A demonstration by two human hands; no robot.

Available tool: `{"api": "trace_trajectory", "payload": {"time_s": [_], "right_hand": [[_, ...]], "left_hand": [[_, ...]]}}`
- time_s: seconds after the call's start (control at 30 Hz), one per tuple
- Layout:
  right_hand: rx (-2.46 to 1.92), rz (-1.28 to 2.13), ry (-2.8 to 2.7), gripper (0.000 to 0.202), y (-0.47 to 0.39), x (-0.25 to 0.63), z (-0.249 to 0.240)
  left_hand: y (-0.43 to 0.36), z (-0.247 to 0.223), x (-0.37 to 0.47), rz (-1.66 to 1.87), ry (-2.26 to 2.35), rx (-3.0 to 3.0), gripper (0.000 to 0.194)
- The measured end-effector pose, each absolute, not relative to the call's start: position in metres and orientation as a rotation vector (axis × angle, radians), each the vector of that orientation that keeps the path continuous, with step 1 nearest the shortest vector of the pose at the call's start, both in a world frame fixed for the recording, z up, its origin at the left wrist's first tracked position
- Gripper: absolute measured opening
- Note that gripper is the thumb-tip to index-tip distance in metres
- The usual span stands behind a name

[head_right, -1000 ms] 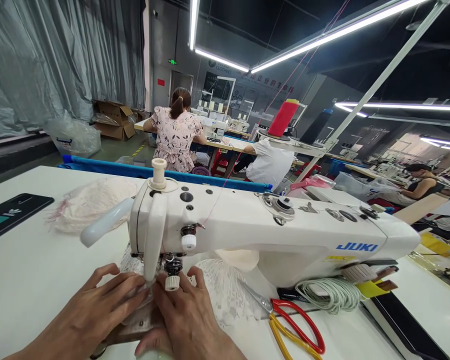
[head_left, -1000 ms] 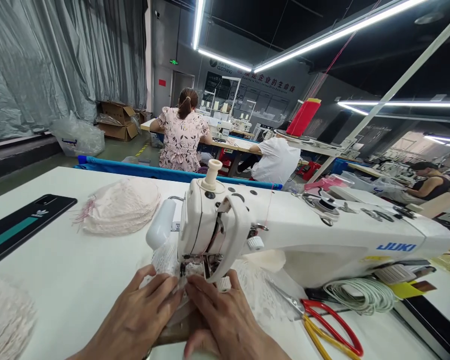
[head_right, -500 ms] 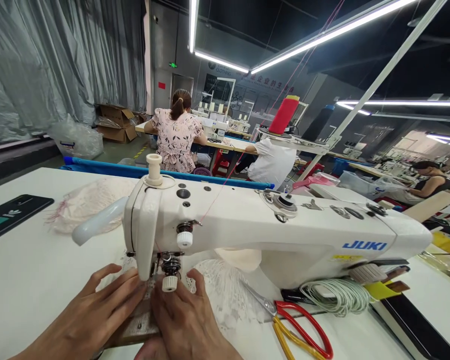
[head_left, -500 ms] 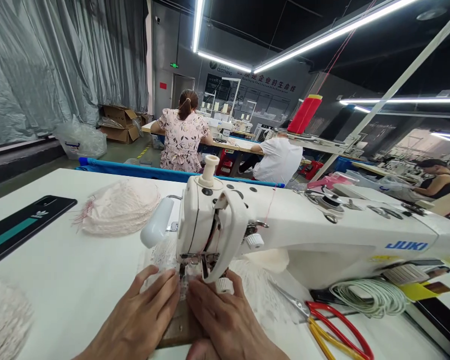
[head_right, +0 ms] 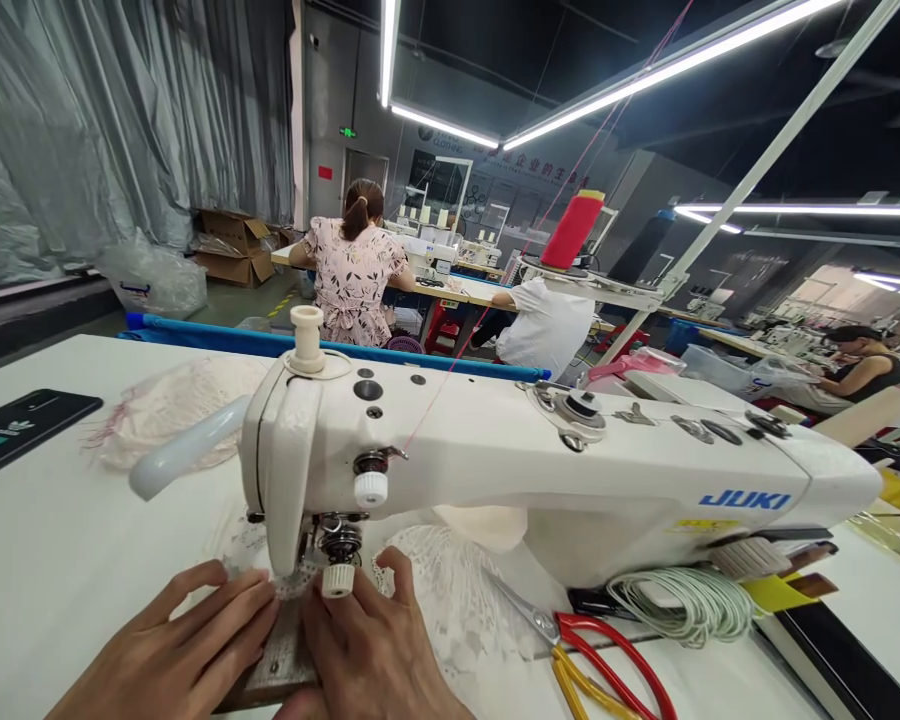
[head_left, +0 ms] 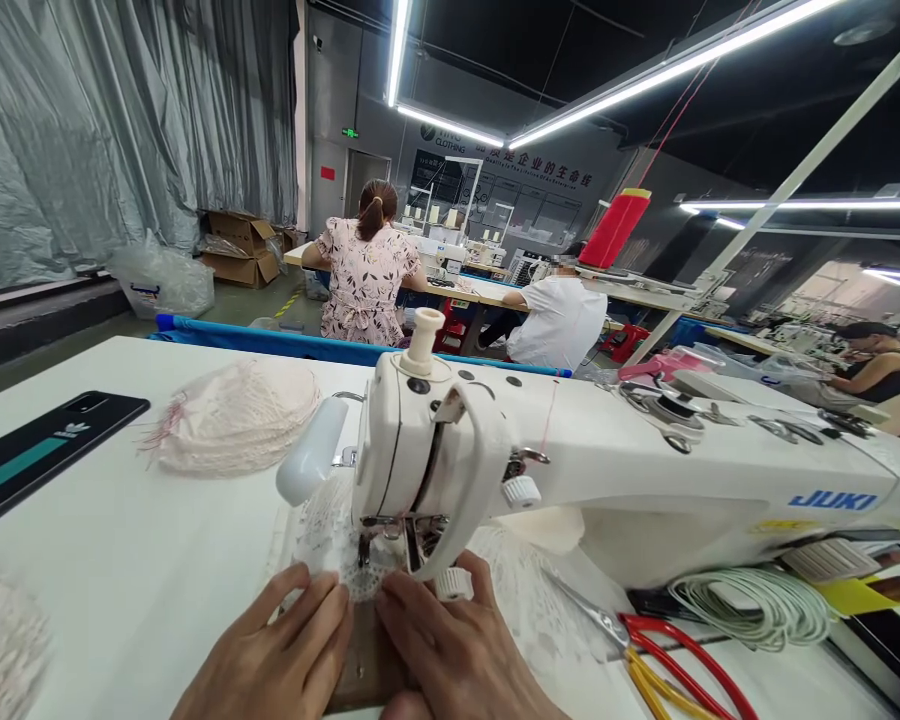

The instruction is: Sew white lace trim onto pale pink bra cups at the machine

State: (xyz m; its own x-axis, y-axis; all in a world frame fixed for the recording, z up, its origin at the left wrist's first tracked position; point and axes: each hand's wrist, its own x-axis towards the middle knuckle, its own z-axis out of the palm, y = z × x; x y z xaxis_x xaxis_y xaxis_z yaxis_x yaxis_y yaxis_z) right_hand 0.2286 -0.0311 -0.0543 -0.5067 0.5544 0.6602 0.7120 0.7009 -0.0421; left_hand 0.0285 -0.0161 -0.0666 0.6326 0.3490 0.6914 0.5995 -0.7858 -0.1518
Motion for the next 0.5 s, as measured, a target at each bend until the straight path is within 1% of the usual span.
{"api": "trace_trajectory", "payload": {"time_s": [0.13, 0.3, 0.5], "right_hand": [[-0.969, -0.363, -2.215, 0.065, -0.029, 0.229, -0.054], [-0.975, -0.414, -2.191, 0.066, -0.025, 0.231, -0.056], [-0.988, -0.411, -2.181, 0.064, -0.027, 0.227, -0.055]], "left_hand": [[-0.013, -0.066, 0.027, -0.895, -0.796, -2.481, 0.039], [-0.012, -0.066, 0.026, -0.868, -0.810, -2.487, 0.039], [0.005, -0.070, 0.027, -0.901, -0.889, -2.515, 0.028]]}}
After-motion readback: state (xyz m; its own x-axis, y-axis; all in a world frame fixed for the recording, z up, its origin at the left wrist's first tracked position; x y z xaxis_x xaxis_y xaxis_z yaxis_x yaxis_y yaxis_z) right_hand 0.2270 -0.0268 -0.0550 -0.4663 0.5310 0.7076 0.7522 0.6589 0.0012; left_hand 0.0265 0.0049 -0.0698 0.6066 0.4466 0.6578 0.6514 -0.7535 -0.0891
